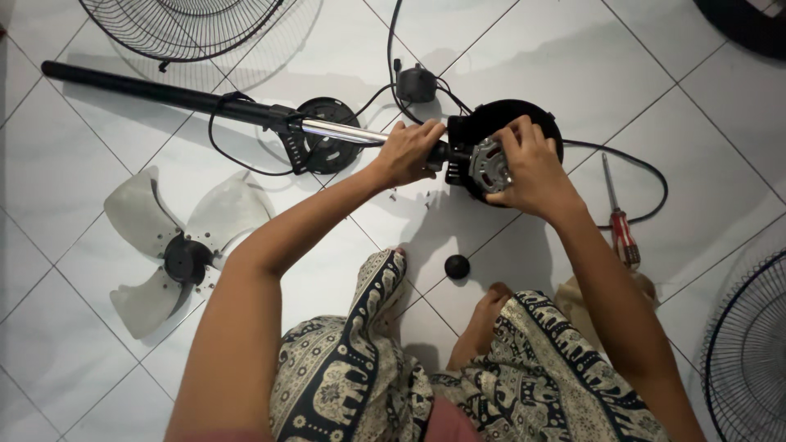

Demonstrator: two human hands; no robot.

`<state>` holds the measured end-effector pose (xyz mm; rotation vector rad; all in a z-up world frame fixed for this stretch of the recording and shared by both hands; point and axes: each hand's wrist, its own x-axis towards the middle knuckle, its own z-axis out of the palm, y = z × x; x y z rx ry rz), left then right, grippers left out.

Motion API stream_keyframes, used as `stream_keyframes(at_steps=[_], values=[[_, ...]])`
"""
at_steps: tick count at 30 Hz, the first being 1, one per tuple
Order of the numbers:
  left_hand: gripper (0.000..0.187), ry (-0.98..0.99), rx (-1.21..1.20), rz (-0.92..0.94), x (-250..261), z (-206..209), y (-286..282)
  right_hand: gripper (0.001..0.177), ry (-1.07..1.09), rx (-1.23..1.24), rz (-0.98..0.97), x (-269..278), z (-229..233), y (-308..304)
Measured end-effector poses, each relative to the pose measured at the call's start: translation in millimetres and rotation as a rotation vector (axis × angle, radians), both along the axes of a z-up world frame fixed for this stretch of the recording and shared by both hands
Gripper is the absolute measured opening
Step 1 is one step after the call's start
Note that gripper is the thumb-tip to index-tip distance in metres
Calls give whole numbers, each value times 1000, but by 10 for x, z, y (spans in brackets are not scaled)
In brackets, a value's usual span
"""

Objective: The person assembles an electric fan on a tiled floor. They use a screwdriver to fasten screws into the motor housing, then attach the rear motor cover and align it with the fan stand.

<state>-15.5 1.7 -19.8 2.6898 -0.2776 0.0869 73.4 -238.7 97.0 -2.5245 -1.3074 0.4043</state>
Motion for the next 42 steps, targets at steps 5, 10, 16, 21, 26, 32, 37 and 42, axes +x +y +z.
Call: stream_keyframes(at_steps=[5, 10, 16, 21, 26, 32, 37, 42], values=[[98, 216, 1, -73, 52, 154, 341, 97, 23, -13, -13, 48, 40, 18], [68, 145, -128, -127, 3, 150, 456, 95, 191, -44, -12, 49, 92, 48], [71, 151, -120, -80, 33, 151, 448, 99, 172, -70, -6, 37, 179, 70], [70, 183, -111, -92, 64, 160, 459, 102, 197, -19, -35, 4, 288, -19], [71, 24, -253, -176, 12, 119, 477, 103, 210, 46, -83, -81, 239, -77], [77, 171, -183, -87, 31, 133, 456, 104, 133, 201, -73, -40, 120, -130], [72, 221, -89, -51, 116, 160, 507, 87, 99, 246, -90, -58, -44, -180], [74, 195, -79, -36, 110, 197, 498, 73, -16, 277, -10, -24, -139, -210]])
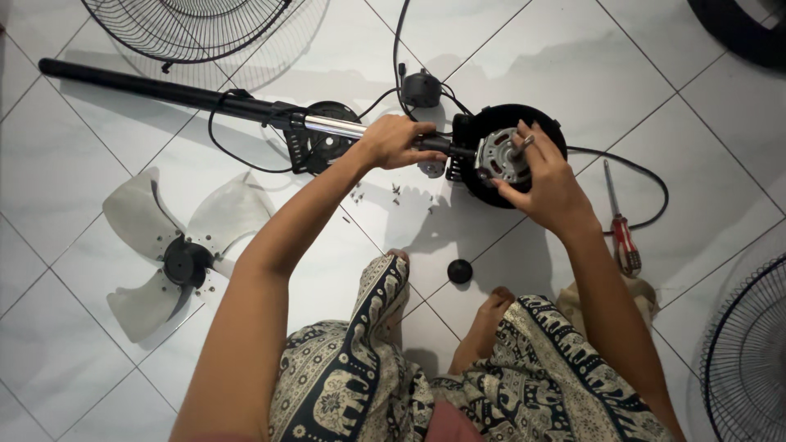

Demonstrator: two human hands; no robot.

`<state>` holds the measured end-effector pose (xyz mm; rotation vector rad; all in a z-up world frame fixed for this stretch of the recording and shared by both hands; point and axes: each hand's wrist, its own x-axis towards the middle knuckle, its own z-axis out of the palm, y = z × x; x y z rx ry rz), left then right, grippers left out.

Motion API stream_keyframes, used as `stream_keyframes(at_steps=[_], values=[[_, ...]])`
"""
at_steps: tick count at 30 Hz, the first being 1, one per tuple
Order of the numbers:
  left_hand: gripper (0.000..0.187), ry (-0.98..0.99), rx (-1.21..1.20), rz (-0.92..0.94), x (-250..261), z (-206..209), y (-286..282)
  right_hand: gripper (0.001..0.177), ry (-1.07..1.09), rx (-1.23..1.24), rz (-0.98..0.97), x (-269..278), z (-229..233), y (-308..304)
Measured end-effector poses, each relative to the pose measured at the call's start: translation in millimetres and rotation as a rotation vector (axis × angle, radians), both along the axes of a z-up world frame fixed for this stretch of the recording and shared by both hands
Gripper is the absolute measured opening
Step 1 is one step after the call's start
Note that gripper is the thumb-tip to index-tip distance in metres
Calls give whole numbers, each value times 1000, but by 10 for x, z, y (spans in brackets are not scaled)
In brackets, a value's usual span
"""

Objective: The person assembles an electric fan on a tiled floor. They use a screwdriver to fasten screws into the motor housing, then attach the rear motor cover and align it with the fan stand.

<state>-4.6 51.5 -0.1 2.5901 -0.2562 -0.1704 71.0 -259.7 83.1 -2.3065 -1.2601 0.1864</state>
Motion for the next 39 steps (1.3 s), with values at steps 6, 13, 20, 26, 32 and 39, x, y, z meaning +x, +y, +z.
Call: stream_keyframes(at_steps=[6, 13, 20, 26, 32, 39], values=[[71, 15, 0, -2, 4, 15, -6, 72, -65, 37, 19, -41, -14, -35], [68, -61, 32, -19, -18, 40, 31, 70, -57, 11, -42, -47, 29, -11], [68, -32, 62, -8, -20, 80, 62, 68, -17, -45, -149, -140, 36, 4], [67, -6, 35, 7, -71, 125, 57, 76, -86, 9, -125, -170, -7, -7], [62, -94, 26, -9, -116, 90, 58, 103, -75, -54, -139, -98, 7, 23], [68, -66, 116, -25, -172, 13, 47, 99, -119, -104, -56, -103, -17, 96]])
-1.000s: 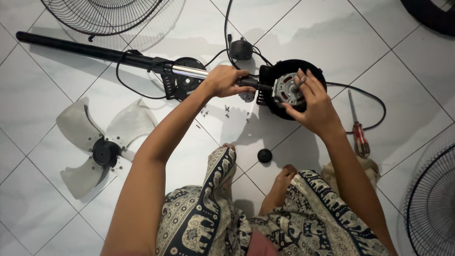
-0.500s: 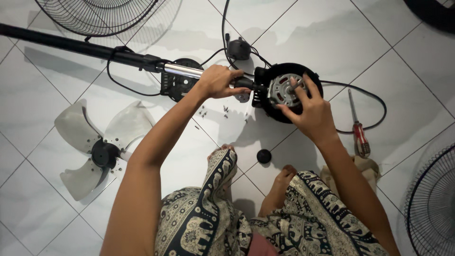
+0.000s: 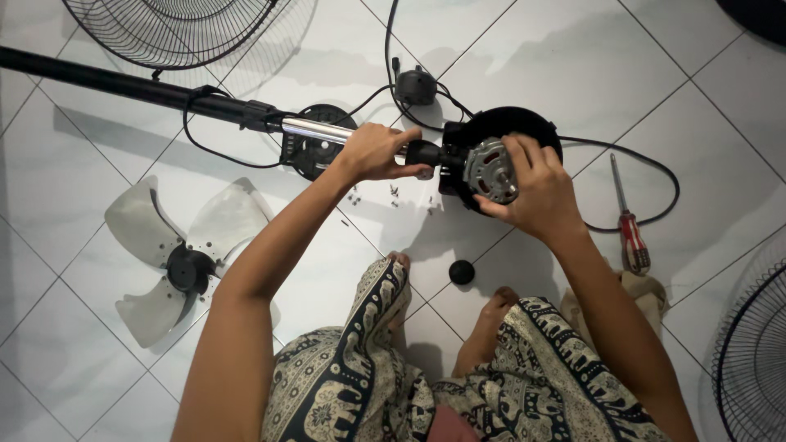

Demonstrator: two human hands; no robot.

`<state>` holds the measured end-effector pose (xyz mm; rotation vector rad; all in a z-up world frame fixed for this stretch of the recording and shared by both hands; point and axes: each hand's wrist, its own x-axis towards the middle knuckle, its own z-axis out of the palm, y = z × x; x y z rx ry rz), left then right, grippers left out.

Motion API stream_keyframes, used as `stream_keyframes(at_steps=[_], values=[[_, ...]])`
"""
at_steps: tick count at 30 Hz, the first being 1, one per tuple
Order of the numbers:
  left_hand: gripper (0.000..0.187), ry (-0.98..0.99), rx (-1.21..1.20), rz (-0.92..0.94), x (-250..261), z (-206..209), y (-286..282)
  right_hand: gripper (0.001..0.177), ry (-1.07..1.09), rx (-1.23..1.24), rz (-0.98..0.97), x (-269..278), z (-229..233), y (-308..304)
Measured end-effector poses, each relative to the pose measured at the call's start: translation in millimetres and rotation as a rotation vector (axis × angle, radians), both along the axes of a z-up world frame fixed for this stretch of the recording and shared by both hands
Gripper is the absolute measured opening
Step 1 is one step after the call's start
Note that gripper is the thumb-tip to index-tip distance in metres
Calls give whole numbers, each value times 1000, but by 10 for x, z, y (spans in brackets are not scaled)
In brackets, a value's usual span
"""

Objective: The person assembles an electric fan on a tiled floor. They use a screwdriver to fasten screws into the motor housing, then attach the rear motor cover and align it with the fan stand.

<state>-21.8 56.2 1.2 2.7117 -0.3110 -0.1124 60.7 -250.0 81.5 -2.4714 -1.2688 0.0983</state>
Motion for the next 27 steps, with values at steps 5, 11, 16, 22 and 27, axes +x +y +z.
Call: stream_keyframes(at_steps=[5, 11, 16, 22, 27], values=[[69, -106, -1, -6, -81, -61, 8, 95, -21, 10, 23, -14, -52, 14], [69, -85, 18, 2, -60, -104, 23, 96, -4, 22, 4, -11, -58, 25], [67, -184, 50, -11, -96, -124, 20, 98, -16, 11, 10, -12, -81, 25], [63, -189, 34, 2, -109, -93, 30, 100, -4, 0, -16, -9, -82, 13], [60, -133, -32, 25, -93, 0, 68, 105, -21, -33, -33, 30, -13, 62]])
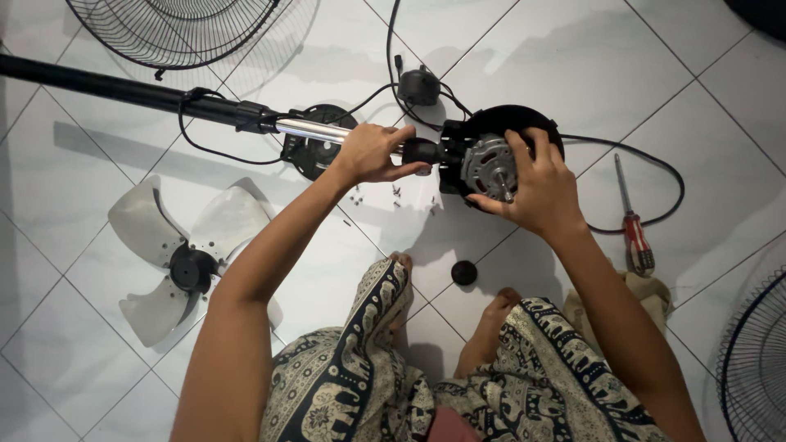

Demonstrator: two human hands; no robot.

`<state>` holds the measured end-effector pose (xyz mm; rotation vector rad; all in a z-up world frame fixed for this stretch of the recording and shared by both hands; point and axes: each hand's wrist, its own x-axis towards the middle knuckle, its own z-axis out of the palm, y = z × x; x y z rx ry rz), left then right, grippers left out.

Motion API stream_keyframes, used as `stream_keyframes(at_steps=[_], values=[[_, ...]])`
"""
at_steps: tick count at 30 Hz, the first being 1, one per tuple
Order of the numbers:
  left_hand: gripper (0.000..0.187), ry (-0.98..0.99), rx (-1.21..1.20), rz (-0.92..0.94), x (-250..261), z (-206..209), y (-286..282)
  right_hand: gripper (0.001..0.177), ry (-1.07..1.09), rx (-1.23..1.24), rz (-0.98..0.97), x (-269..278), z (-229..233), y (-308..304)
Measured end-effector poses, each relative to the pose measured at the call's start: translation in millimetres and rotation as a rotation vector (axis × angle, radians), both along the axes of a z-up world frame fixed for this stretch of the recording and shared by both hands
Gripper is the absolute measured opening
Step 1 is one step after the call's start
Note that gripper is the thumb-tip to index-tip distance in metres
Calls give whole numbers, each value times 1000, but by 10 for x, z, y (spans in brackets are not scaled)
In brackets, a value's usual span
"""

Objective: The person assembles an electric fan on a tiled floor. They use a screwdriver to fasten screws into the motor housing, then attach the rear motor cover and align it with the fan stand.

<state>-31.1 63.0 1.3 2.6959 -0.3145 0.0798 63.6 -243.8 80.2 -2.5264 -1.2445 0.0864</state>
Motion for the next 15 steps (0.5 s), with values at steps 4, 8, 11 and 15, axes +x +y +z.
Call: stream_keyframes(at_steps=[4, 8, 11, 15], values=[[59, 2, -38, 18, -14, 69, -61, 118, -2, -14, -56, 14, 64, 90], [57, -46, -35, 58, -27, 137, -168, 127, 103, -99, -110, 103, 97, 156], [55, -29, 5, 90, -21, 202, -201, 128, 103, -115, -119, 135, 93, 151], [56, -48, 79, 99, -22, 274, -214, 126, 113, -108, -115, 166, 52, 140]])
